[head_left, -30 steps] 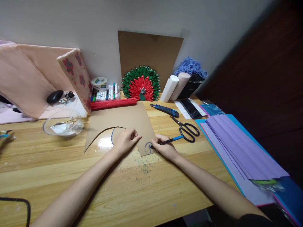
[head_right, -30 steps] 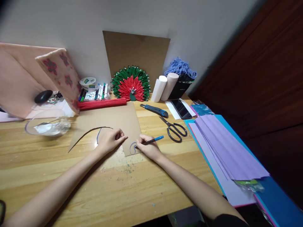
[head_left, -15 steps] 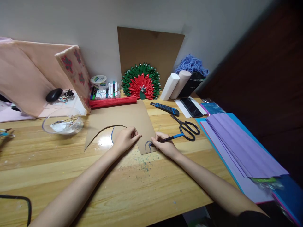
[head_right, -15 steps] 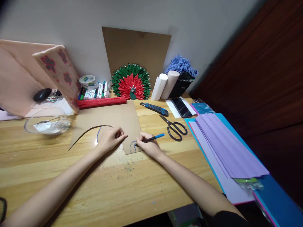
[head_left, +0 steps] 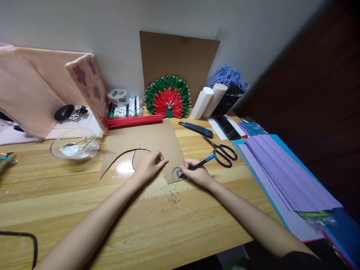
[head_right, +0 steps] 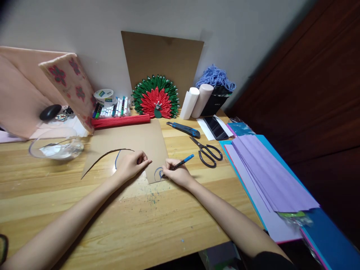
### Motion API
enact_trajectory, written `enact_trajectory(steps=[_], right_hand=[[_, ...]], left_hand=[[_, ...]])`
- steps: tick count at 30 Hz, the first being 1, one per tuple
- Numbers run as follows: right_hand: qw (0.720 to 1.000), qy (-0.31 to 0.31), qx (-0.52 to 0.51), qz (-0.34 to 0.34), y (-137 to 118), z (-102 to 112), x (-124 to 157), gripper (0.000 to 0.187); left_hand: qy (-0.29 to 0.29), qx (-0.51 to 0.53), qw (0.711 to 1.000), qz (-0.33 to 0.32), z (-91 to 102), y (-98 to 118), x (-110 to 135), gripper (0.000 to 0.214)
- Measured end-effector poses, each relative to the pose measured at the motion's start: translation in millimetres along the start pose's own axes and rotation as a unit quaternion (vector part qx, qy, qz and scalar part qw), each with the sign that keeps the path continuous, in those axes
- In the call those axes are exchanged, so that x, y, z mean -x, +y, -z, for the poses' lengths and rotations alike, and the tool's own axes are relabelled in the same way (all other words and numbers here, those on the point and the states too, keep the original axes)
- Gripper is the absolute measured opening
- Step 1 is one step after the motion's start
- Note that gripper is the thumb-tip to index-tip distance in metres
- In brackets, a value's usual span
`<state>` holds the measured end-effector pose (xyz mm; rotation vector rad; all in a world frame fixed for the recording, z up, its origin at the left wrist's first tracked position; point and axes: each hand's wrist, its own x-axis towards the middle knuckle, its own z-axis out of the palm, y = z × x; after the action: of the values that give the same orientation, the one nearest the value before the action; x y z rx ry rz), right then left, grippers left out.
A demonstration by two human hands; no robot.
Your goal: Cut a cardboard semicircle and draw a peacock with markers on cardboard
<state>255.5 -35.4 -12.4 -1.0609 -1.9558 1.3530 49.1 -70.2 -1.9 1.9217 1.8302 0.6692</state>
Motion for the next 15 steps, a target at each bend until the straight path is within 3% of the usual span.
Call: enact_trajectory(steps=[5,8,11,15], right_hand=[[0.991,0.096,-0.095,-0.008,-2.4,1.4,-4.8,0.032],[0.987,0.122,-0.107,-0.01,-3.6,2.1,-8.2,0.027],[0.989,0.118,-0.09,-0.003,-4.1,1.8,-7.8,0.022],[0.998,0.055,-0.044,0.002,-2.6,0.0,-2.0,0.021]], left_hand=[[0.001,0.009,1.0,-0.001,-0.1,0.6,0.0,0.024],[0.0,0.014,1.0,-0.002,-0.3,0.5,-0.1,0.023],[0.001,0.013,1.0,-0.005,-0.7,-0.2,-0.1,0.024],[0.005,0.008,1.0,-0.007,-1.3,-1.1,0.3,0.024]])
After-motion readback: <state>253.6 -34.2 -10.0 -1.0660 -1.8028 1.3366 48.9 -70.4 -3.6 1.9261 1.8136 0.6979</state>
